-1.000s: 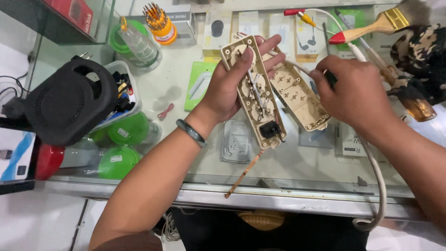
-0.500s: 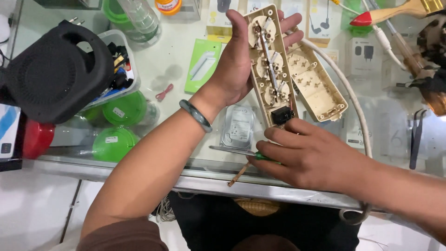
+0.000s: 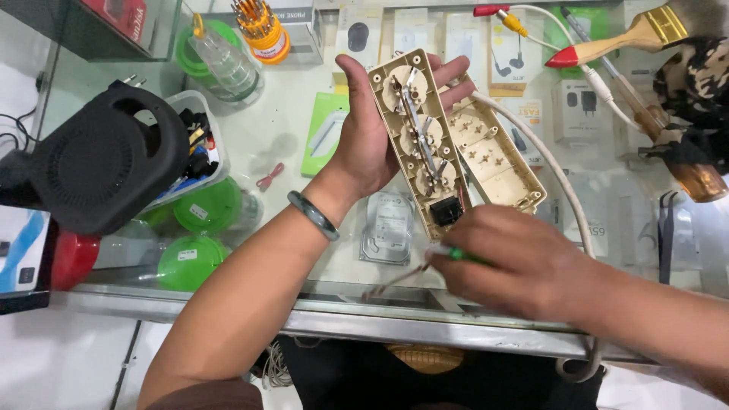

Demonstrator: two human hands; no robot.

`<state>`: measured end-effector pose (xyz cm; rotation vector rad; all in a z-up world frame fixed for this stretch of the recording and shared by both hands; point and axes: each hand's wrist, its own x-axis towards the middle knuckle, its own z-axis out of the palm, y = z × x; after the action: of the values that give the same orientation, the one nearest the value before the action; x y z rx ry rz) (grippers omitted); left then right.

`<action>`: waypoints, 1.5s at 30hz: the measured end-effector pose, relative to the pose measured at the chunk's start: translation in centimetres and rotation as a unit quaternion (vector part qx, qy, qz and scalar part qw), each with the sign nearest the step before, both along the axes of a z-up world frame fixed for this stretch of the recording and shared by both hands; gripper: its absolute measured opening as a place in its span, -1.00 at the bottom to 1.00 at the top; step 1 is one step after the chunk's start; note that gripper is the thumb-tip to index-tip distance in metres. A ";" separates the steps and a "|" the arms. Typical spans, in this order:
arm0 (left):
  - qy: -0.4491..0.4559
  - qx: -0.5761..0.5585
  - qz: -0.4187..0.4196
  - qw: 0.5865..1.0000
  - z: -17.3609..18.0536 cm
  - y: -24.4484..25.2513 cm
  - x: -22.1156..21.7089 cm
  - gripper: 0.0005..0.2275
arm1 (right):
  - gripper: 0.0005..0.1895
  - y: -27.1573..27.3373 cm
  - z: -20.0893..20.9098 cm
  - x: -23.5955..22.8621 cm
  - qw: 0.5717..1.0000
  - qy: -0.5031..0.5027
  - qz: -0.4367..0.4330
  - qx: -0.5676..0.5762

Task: Cleaning and disassembling power strips for repair or inspection

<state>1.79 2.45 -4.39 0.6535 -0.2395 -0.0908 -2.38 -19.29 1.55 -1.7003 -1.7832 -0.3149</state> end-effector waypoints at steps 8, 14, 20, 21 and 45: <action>0.011 -0.014 -0.003 1.000 0.6 -0.1 -0.3 -0.20 | -0.98 -0.3 3.8 2.2 0.939 0.126 -0.318 0.026; 0.101 -0.006 0.020 0.995 1.9 -0.4 -0.6 -0.05 | -0.95 2.2 3.8 1.5 0.889 0.260 -0.377 -0.011; 0.070 0.063 0.018 0.995 2.3 -0.5 -0.7 0.04 | -0.95 3.0 1.7 0.6 0.912 0.166 -0.374 0.025; 0.078 0.053 0.012 0.995 2.3 -0.5 -0.7 0.05 | -0.95 3.2 1.7 0.5 0.912 0.171 -0.373 0.028; 0.070 0.096 0.022 0.993 3.2 -0.5 -1.2 0.02 | -0.96 0.2 1.4 4.4 0.954 0.027 -0.289 0.079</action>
<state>0.62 1.94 -1.16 0.8392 -0.0815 -0.1179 2.04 -19.08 2.97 -2.0579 -1.1497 -0.6335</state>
